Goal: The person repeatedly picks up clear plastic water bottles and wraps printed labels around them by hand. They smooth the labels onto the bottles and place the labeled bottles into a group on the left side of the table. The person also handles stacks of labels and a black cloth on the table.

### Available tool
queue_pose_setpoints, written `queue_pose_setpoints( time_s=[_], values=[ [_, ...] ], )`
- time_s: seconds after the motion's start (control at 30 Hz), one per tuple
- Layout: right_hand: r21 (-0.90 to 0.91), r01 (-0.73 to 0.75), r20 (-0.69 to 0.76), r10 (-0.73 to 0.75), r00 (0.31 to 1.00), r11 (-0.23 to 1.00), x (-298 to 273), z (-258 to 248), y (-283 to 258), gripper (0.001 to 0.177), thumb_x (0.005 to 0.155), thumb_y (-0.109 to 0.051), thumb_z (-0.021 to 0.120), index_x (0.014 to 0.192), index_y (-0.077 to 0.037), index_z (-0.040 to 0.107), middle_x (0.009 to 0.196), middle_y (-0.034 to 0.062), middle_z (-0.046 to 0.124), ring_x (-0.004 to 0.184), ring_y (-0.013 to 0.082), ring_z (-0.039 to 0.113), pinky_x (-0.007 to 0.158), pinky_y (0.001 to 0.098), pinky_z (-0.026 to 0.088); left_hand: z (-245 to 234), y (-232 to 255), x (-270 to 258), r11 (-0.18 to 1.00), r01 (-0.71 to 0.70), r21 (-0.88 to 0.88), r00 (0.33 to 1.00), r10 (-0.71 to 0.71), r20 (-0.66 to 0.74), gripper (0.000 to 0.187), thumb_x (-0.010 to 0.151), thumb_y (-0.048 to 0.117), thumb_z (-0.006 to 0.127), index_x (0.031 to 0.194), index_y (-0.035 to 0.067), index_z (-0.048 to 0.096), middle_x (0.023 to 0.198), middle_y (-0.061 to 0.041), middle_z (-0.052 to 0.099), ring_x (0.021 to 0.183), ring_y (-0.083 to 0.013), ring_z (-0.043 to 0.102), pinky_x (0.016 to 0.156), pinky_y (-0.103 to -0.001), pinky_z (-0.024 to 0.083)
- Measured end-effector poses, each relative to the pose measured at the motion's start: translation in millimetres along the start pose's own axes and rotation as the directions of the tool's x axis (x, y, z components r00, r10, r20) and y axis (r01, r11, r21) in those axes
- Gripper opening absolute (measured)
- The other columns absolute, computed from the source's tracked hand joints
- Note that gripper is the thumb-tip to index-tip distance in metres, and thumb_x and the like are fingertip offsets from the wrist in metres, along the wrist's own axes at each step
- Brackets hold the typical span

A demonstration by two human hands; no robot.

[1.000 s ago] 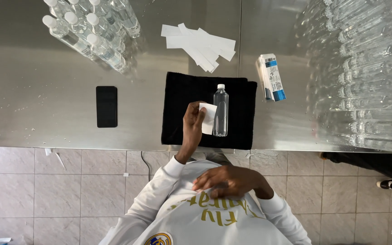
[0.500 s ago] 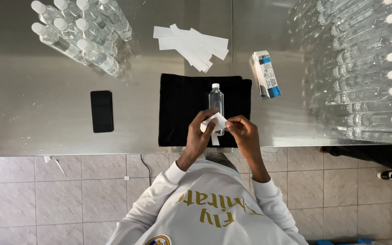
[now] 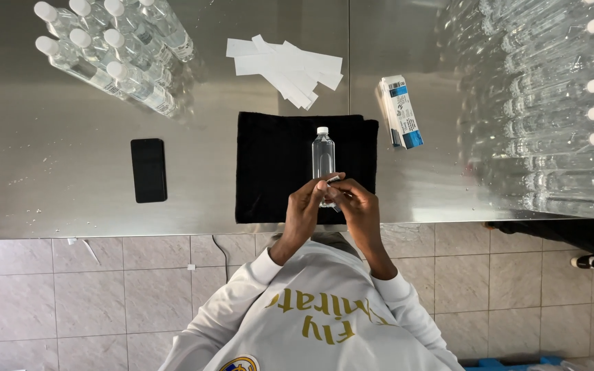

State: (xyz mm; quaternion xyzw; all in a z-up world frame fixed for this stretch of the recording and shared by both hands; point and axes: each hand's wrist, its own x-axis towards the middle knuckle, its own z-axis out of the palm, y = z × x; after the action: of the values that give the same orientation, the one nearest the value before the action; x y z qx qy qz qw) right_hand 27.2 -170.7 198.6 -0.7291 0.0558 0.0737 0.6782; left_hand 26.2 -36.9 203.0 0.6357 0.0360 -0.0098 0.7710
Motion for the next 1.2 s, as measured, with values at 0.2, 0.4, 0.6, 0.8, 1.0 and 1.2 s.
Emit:
queue_pose_setpoints(
  time_s=[0.2, 0.4, 0.6, 0.8, 1.0, 1.2],
  values=[
    [0.010, -0.085, -0.064, 0.086, 0.994, 0.996, 10, -10, 13, 0.016, 0.105, -0.016, 0.078, 0.111, -0.001, 0.080, 0.089, 0.0120, 0.077, 0.087, 0.0153, 0.073, 0.090, 0.0388, 0.064, 3, -9, 18, 0.995, 0.100, 0.005, 0.995, -0.100, 0.009, 0.046, 0.116, 0.040, 0.058, 0.099, 0.005, 0.082, 0.071, -0.002, 0.066, 0.075, -0.0073, 0.053, 0.071, -0.029, 0.051],
    [0.075, -0.111, -0.166, 0.122, 0.979, 0.991, 30, -37, 41, 0.022, 0.106, -0.021, 0.076, 0.113, 0.000, 0.077, 0.092, 0.0155, 0.078, 0.090, 0.0210, 0.076, 0.090, 0.0408, 0.064, 18, -30, 52, 0.922, 0.258, -0.288, 0.966, -0.257, 0.042, 0.045, 0.116, 0.039, 0.060, 0.097, 0.003, 0.079, 0.080, -0.004, 0.067, 0.080, -0.0120, 0.063, 0.087, -0.039, 0.062],
    [0.356, 0.036, -0.401, 0.118, 0.909, 0.934, 48, -76, 62, 0.023, 0.105, -0.021, 0.075, 0.119, -0.002, 0.072, 0.101, 0.0128, 0.072, 0.098, 0.0231, 0.075, 0.087, 0.0399, 0.066, -44, -212, 176, 0.769, 0.250, -0.589, 0.916, -0.384, -0.113, 0.052, 0.120, 0.038, 0.045, 0.147, -0.003, 0.059, 0.143, -0.025, 0.071, 0.132, -0.0393, 0.068, 0.113, -0.054, 0.048],
    [0.293, 0.179, -0.533, 0.005, 0.846, 0.939, 42, -99, 30, 0.027, 0.109, -0.024, 0.071, 0.128, -0.005, 0.070, 0.107, 0.0116, 0.068, 0.102, 0.0199, 0.071, 0.090, 0.0374, 0.064, -124, -255, 303, 0.828, 0.014, -0.561, 0.784, -0.357, -0.508, 0.042, 0.115, 0.041, 0.057, 0.144, 0.011, 0.064, 0.119, -0.018, 0.082, 0.106, -0.0380, 0.083, 0.083, -0.049, 0.067],
    [0.333, 0.180, -0.459, -0.007, 0.888, 0.926, 46, -90, 48, 0.025, 0.107, -0.021, 0.070, 0.124, -0.002, 0.071, 0.107, 0.0127, 0.069, 0.096, 0.0248, 0.073, 0.084, 0.0406, 0.065, -123, -225, 246, 0.987, 0.131, 0.090, 0.846, -0.064, -0.529, 0.073, 0.113, 0.059, 0.074, 0.166, 0.030, 0.032, 0.165, -0.009, 0.024, 0.162, -0.0362, 0.020, 0.113, -0.074, 0.053],
    [0.390, 0.110, -0.313, 0.019, 0.949, 0.914, 51, -41, 34, 0.024, 0.106, -0.019, 0.073, 0.119, 0.001, 0.075, 0.105, 0.0144, 0.073, 0.093, 0.0277, 0.078, 0.081, 0.0435, 0.071, -15, -105, 70, 0.998, -0.046, -0.048, 0.989, 0.052, 0.136, 0.024, 0.101, 0.009, 0.077, 0.124, 0.005, 0.080, 0.135, -0.018, 0.076, 0.137, -0.0386, 0.067, 0.115, -0.052, 0.051]
  ],
)
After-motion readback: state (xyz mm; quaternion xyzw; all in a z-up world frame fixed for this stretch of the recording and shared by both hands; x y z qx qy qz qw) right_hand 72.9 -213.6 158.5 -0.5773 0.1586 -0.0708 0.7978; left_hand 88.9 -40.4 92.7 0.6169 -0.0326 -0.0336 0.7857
